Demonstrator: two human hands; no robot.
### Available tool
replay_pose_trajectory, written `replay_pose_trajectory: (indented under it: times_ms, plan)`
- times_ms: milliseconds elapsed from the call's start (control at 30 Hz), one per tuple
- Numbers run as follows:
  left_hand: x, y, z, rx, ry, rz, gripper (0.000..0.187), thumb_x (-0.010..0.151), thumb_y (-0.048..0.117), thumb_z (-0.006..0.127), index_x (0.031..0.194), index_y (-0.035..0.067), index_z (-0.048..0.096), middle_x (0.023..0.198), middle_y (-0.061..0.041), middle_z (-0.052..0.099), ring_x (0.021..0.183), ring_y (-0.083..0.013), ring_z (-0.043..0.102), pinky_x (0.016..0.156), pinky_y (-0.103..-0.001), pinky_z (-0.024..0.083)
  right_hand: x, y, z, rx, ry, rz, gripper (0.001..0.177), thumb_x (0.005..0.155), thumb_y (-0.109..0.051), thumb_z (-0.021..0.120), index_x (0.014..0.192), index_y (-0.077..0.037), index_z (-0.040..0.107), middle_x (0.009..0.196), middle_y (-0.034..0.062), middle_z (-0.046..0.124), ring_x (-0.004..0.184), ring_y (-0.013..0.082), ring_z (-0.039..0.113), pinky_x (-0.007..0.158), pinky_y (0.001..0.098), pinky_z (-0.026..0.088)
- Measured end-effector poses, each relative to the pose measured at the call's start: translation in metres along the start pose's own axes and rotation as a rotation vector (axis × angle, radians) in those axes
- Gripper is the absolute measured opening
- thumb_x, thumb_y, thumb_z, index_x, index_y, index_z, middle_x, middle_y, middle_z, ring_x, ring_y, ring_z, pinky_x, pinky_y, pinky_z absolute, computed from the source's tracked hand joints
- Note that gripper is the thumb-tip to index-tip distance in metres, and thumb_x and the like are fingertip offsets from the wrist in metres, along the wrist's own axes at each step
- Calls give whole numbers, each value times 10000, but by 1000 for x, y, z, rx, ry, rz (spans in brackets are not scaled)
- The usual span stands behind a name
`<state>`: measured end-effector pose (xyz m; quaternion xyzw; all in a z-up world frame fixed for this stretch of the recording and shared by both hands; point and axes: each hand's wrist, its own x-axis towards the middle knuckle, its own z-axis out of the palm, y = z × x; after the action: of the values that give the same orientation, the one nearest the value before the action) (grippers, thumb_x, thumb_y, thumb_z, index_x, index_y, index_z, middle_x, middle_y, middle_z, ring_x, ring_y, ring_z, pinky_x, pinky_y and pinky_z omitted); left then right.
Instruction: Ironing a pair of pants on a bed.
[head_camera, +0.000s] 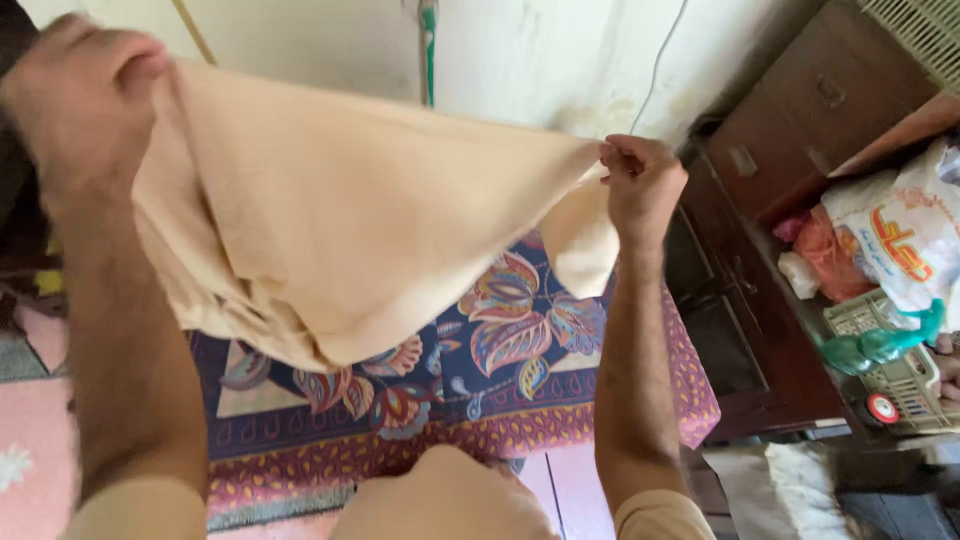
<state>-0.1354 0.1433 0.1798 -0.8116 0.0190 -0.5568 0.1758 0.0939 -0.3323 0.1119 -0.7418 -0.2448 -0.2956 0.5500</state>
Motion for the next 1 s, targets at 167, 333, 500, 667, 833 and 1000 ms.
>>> replay_pose_trajectory:
  times_ms: [167,333,500,667,833,1000]
  plan:
    - [-9,-13,-16,-57,-31,-107,76,978,96,799,1013,36,769,923,-103,720,904,-253,695,796,-324,541,-5,-30,20,80,123,-223,111,987,69,741,1094,56,765,1028,137,707,831,159,742,663,280,651]
    - [-40,-34,-31,-101,-61,-229,111,980,78,764,1049,-8,755,961,-128,719,928,-262,683,817,-329,535,-2,-31,37,105,87,-127,97,998,25,729,1091,30,756,1014,90,726,834,126,758,653,253,659]
    - [-96,-73,10,-502,212,-316,185,1141,-23,506,1263,-84,631,1220,-132,665,1116,-241,658,1045,-319,540,-6,-47,48,-125,133,-279,101,956,42,784,1056,44,769,979,135,713,751,149,716,652,291,595]
    - [-24,-22,-45,-75,47,-349,110,931,108,832,962,33,758,849,-132,665,738,-301,645,663,-377,507,5,-14,59,-71,128,-193,137,921,62,758,1057,41,761,955,140,741,756,156,716,654,287,582]
    - [-86,-107,75,-3,40,-302,123,993,238,791,1058,139,757,914,-47,686,839,-235,681,736,-308,531,45,58,106,51,-173,39,208,807,81,699,997,15,748,883,89,754,757,143,720,648,279,604]
    - [-64,-207,184,478,-104,-302,305,1016,472,617,900,244,782,806,-19,653,634,-218,607,543,-353,467,93,94,192,-170,-257,-192,101,850,-47,784,950,-38,789,860,166,741,793,206,717,731,355,580]
